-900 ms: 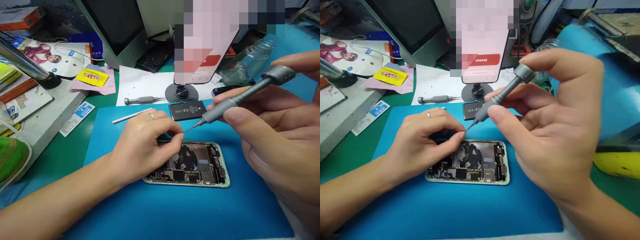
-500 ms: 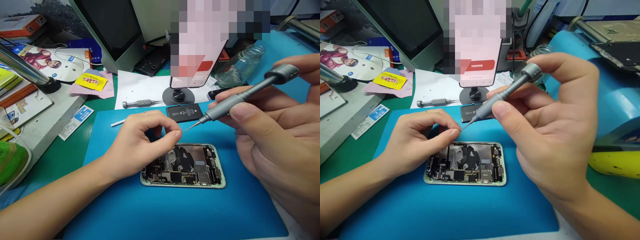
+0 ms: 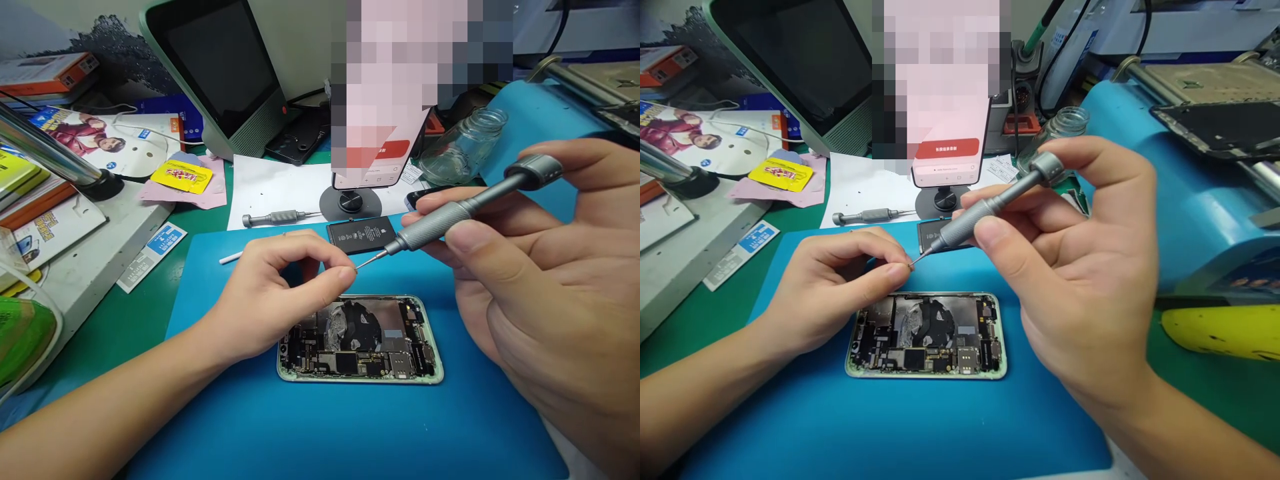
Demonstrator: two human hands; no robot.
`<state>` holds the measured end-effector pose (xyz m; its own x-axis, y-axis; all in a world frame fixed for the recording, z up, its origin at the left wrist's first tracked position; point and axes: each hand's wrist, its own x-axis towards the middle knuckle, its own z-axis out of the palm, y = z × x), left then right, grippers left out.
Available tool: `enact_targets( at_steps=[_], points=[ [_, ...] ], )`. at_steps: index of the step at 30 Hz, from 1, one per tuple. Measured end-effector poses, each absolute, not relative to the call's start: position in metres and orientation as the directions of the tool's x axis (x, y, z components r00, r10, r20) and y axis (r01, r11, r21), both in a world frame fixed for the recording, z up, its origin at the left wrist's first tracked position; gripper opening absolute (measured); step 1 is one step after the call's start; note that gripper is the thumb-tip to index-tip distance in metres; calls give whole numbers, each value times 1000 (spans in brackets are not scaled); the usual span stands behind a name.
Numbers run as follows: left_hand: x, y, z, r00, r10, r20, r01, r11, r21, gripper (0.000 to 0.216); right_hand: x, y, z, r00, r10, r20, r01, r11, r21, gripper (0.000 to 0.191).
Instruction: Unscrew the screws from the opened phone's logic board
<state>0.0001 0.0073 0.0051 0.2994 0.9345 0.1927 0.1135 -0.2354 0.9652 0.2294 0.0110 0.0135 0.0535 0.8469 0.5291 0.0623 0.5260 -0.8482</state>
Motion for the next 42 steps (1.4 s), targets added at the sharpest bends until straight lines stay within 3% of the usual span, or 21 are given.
enact_targets(
  at_steps=[19, 25, 42],
  points=[
    [1, 7, 6, 274, 943, 186, 129, -228, 965, 14, 229, 11, 12, 83, 858, 508, 122, 497, -859, 42],
    [3, 6, 8, 237, 945, 226, 179, -271, 946, 12, 225, 13, 5, 120, 807, 578, 85, 572, -816, 53],
    [4, 2, 9, 191, 898, 396, 315, -438, 842, 15, 224, 13, -1, 159, 801, 577, 104, 568, -817, 55]
  ],
)
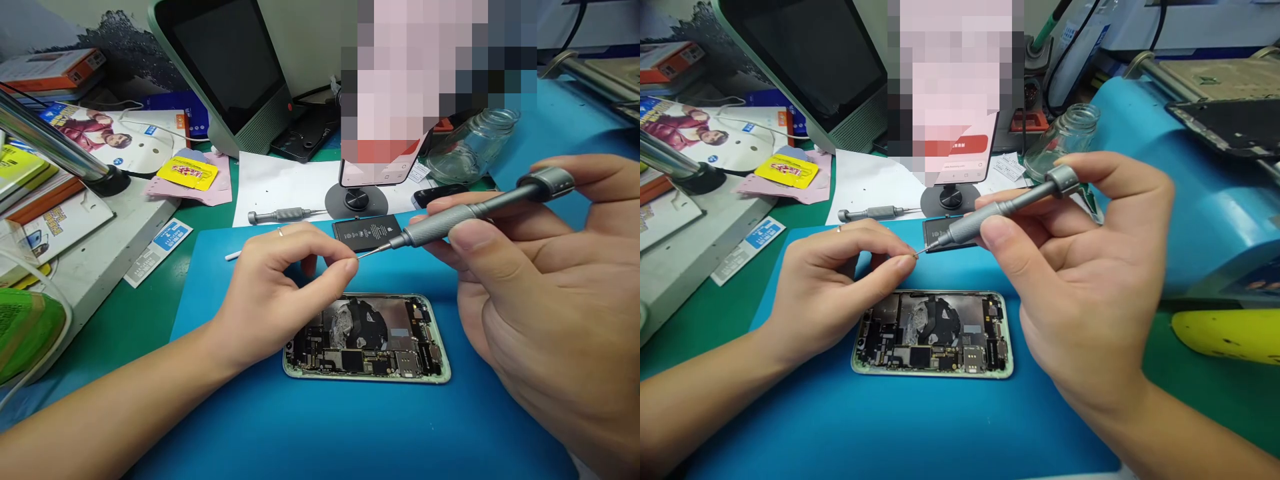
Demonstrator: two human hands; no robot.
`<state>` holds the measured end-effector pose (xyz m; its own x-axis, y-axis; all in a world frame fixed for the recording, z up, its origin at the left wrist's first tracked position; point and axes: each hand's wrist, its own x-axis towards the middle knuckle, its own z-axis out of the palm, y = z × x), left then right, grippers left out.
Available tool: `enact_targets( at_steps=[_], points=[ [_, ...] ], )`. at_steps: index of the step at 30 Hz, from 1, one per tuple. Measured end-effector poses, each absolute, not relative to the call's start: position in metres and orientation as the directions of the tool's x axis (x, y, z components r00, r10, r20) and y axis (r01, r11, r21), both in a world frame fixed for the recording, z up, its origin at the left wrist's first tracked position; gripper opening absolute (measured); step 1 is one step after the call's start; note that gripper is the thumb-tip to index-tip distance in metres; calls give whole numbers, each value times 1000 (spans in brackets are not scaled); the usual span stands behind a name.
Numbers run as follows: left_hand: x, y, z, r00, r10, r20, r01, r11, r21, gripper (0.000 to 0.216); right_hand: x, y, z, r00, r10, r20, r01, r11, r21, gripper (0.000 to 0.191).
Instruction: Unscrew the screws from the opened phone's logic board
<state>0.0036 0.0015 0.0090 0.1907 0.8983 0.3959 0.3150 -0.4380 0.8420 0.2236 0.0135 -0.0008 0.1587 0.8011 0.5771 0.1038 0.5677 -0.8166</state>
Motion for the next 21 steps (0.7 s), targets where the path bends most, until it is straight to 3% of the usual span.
enact_targets(
  at_steps=[8, 21],
  points=[
    [5, 1, 10, 208, 873, 441, 389, -487, 782, 16, 224, 14, 0, 156, 812, 563, 125, 549, -826, 53],
    [3, 2, 11, 191, 889, 416, 386, -458, 801, 13, 221, 7, 4, 195, 843, 502, 182, 472, -863, 48]
  ],
)
